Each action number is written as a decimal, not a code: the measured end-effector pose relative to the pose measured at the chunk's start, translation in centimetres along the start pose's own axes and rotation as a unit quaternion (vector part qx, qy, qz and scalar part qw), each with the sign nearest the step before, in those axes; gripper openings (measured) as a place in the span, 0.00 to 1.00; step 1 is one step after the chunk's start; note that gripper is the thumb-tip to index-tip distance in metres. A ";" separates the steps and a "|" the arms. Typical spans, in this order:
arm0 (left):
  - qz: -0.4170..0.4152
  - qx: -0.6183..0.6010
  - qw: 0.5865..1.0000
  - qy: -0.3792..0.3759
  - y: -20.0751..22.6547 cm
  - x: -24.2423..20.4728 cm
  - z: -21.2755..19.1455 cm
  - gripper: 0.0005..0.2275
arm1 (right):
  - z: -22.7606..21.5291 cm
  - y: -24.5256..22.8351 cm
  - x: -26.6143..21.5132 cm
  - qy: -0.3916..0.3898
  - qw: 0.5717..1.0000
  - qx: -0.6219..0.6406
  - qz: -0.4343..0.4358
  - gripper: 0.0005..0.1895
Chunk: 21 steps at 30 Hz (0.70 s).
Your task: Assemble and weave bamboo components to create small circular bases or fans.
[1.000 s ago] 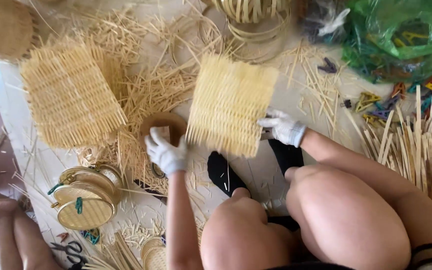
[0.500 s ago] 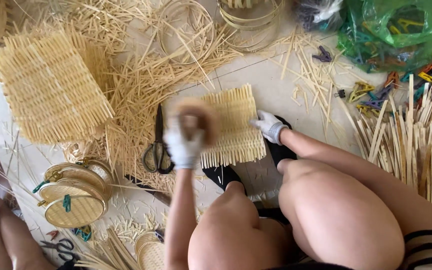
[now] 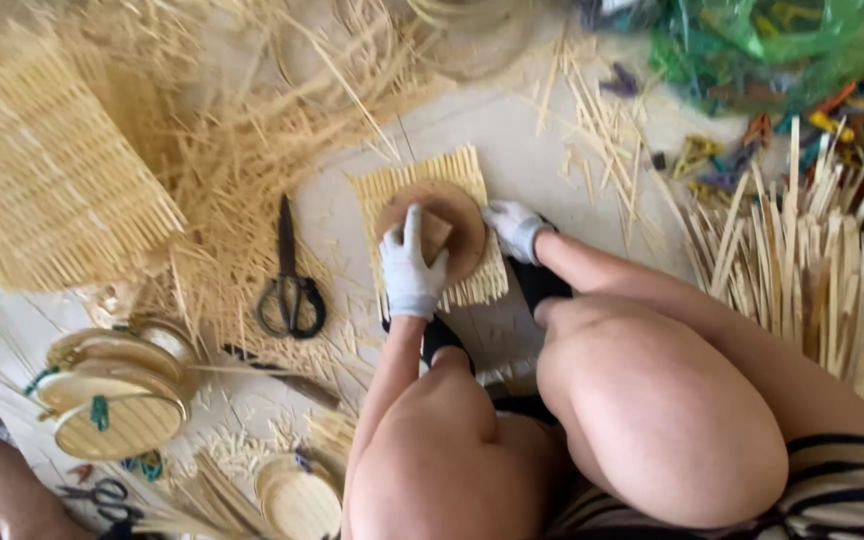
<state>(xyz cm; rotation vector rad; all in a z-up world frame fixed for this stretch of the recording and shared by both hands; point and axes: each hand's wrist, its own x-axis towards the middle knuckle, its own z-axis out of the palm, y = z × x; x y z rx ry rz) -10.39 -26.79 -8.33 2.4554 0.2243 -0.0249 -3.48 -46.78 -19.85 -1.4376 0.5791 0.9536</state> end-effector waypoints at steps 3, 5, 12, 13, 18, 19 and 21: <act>-0.011 -0.007 1.000 -0.019 0.4 0.1 -0.6 0.41 | -0.2 0.0 -0.1 -0.002 1.000 -0.009 -0.011 0.16; -0.019 -0.013 1.000 -0.021 0.2 0.1 -0.5 0.41 | 0.1 -0.8 -1.2 -0.001 1.000 0.005 0.001 0.14; -0.048 -0.019 0.998 -0.023 0.8 0.4 -0.7 0.40 | -0.2 -0.7 -0.6 -0.020 0.998 0.053 0.014 0.10; -0.050 -0.020 0.998 -0.023 0.7 0.2 -0.4 0.40 | 0.0 -1.0 -0.9 -0.021 0.998 0.051 0.015 0.10; -0.050 -0.009 0.998 -0.022 0.7 0.2 -0.3 0.40 | -0.1 -1.0 -1.1 -0.019 0.999 0.043 0.014 0.11; -0.050 -0.009 0.998 -0.022 0.7 0.1 -0.3 0.40 | -0.2 -0.9 -1.0 -0.018 0.999 0.043 0.013 0.11; -0.036 -0.013 0.999 -0.014 0.6 0.0 -0.3 0.40 | -0.3 -0.7 -0.8 -0.017 0.999 0.041 0.012 0.14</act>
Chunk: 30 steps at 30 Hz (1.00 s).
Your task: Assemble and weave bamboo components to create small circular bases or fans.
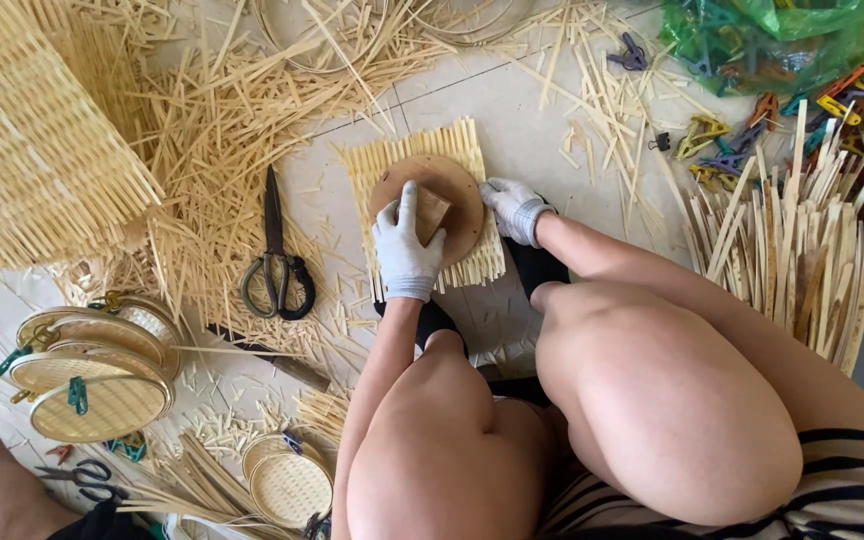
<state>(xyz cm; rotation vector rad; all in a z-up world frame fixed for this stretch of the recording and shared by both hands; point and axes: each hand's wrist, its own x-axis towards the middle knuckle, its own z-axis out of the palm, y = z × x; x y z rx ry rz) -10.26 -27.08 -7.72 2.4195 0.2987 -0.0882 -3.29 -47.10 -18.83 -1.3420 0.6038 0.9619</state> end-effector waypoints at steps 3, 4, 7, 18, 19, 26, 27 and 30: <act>0.008 0.008 1.000 0.005 -0.3 -0.2 0.3 0.40 | -0.9 1.7 2.2 0.007 1.000 -0.005 0.015 0.19; 0.009 0.008 1.000 0.006 -0.4 -0.1 0.3 0.40 | -0.8 0.8 2.0 0.007 1.000 -0.005 0.014 0.19; 0.017 0.004 1.000 0.016 -0.7 -0.3 0.1 0.40 | -0.2 -1.8 0.5 -0.051 0.976 0.159 0.140 0.29; 0.051 -0.029 0.997 0.050 -1.6 -0.8 0.5 0.41 | 2.4 -3.5 -0.8 -0.079 0.995 -0.048 0.027 0.31; 0.048 -0.028 0.997 0.054 -1.3 -0.9 -1.0 0.41 | 2.3 -3.3 -0.8 -0.083 0.995 -0.052 0.027 0.31; -0.133 -0.171 0.972 0.085 -6.3 -5.6 -5.4 0.24 | -0.9 -1.7 -0.2 -0.219 0.968 0.118 -0.017 0.24; -0.182 -0.126 0.971 0.092 -8.9 -6.7 -4.9 0.21 | -1.3 -1.6 -0.1 -0.237 0.963 0.126 -0.013 0.24; -0.252 -0.193 0.948 -0.004 -9.5 -8.8 -4.3 0.15 | -1.1 -2.1 -0.6 -0.258 0.959 0.117 -0.014 0.25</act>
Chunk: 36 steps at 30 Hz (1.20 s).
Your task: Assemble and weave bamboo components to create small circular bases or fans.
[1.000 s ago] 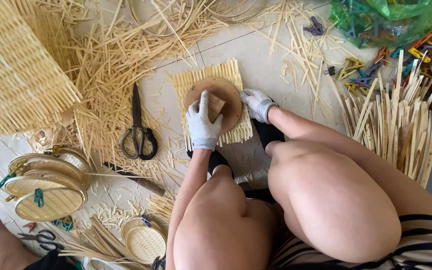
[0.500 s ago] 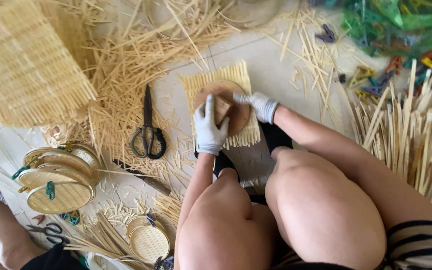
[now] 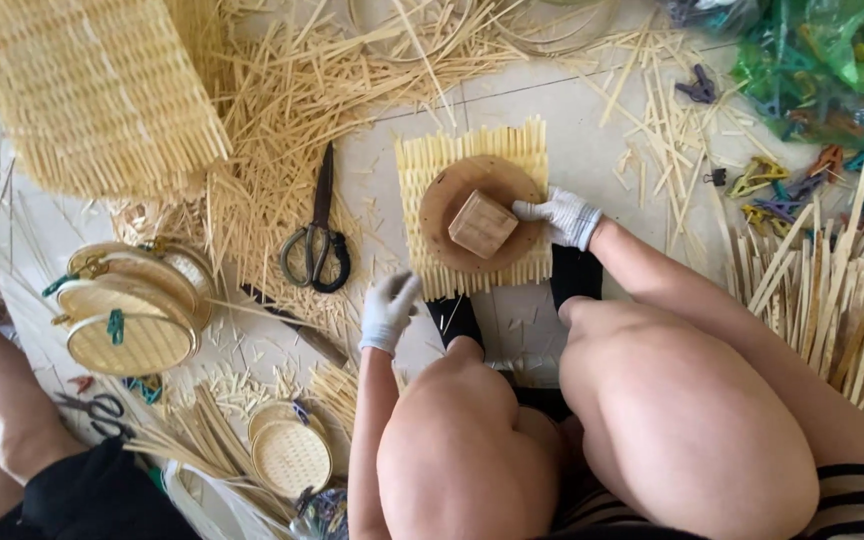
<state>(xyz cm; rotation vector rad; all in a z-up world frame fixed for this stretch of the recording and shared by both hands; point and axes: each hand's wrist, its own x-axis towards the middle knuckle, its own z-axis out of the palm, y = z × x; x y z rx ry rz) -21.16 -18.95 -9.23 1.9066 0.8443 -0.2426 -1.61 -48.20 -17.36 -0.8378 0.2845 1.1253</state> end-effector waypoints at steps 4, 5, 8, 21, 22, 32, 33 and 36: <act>-0.108 -0.075 0.989 -0.071 -1.7 -0.2 1.3 0.12 | -0.3 0.4 0.0 0.016 1.000 -0.011 0.009 0.25; -0.104 -0.069 0.990 -0.072 -1.8 0.1 1.4 0.11 | -0.2 0.2 0.0 0.009 1.000 -0.014 0.003 0.26; -0.099 -0.047 0.990 -0.084 -2.7 0.6 1.4 0.10 | 0.0 0.1 0.1 0.010 1.000 -0.018 0.007 0.26; -0.100 -0.081 0.991 0.031 -2.1 0.3 -5.7 0.03 | 0.3 -0.6 -0.1 -0.002 1.000 -0.017 0.022 0.26; -0.097 -0.083 0.991 0.034 -1.6 -0.3 -4.3 0.03 | 0.4 -0.6 0.1 -0.005 1.000 -0.019 0.020 0.26; -0.085 -0.007 0.996 -0.032 -1.5 -1.0 0.6 0.09 | -0.1 0.0 0.2 0.022 0.999 -0.026 0.028 0.23; -0.047 0.048 0.998 -0.018 -1.0 -1.0 0.3 0.09 | 0.0 -0.2 0.1 0.028 0.999 -0.027 0.031 0.23; 0.052 0.184 0.976 0.105 -1.7 -2.2 -2.3 0.07 | -0.6 0.2 0.2 0.021 0.999 -0.030 0.019 0.23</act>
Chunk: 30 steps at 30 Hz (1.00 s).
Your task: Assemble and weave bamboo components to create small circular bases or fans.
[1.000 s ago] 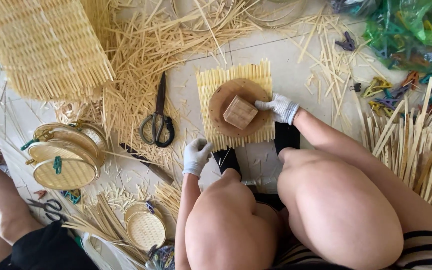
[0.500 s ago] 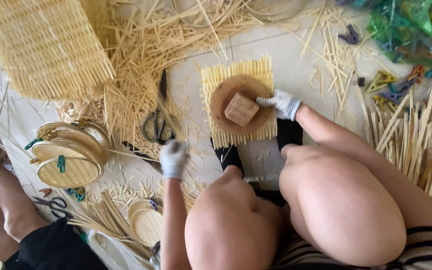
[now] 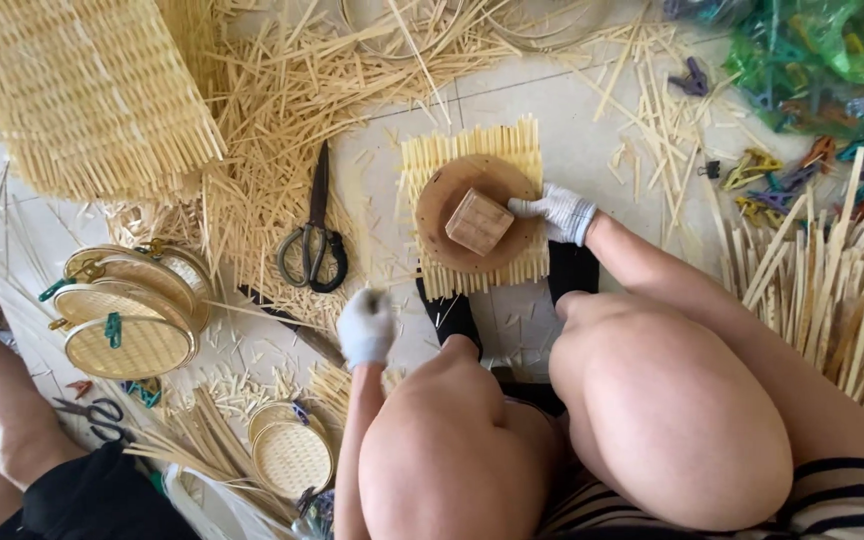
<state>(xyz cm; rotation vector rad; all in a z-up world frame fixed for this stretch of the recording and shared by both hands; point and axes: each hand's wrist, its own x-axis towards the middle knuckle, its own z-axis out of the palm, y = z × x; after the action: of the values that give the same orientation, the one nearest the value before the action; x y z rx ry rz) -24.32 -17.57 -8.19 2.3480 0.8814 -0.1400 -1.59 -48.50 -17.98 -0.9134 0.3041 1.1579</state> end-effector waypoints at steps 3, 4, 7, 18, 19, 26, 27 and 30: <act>-0.054 0.019 0.989 0.139 -2.9 -3.6 -3.8 0.07 | 1.1 -0.5 -0.6 -0.007 0.999 -0.025 -0.022 0.27; -0.056 0.021 0.988 0.143 -4.1 -5.1 -4.3 0.07 | 0.6 -0.5 -0.3 -0.012 0.999 -0.026 -0.022 0.27; -0.087 0.085 0.948 0.295 -7.8 -11.9 -5.4 0.06 | 0.5 -0.2 -0.3 -0.027 1.000 -0.002 -0.005 0.26; -0.340 0.119 0.933 -0.005 -8.9 -24.1 -2.6 0.35 | 2.5 -1.6 -1.5 0.002 0.999 0.025 -0.031 0.24; -0.343 0.117 0.932 -0.001 -8.4 -24.2 -3.1 0.35 | 3.0 -1.9 -1.7 -0.002 0.999 0.022 -0.030 0.24; -0.259 0.063 0.960 0.088 -7.7 -21.9 -4.1 0.25 | 7.3 -6.3 -5.1 0.034 0.968 -0.162 -0.187 0.18; -0.250 0.043 0.964 0.074 -7.5 -21.3 -4.3 0.24 | 8.3 -7.2 -5.6 0.052 0.931 -0.272 -0.236 0.15; -0.173 0.024 0.981 0.085 -5.1 -17.1 -5.2 0.24 | 12.1 -10.8 -6.8 0.152 0.724 -0.651 -0.174 0.18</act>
<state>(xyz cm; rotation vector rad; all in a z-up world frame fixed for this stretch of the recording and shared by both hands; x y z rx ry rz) -41.30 -21.08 -1.48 2.2546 1.3822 -0.1047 2.30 -44.97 -1.26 -2.2991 -0.5335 0.7335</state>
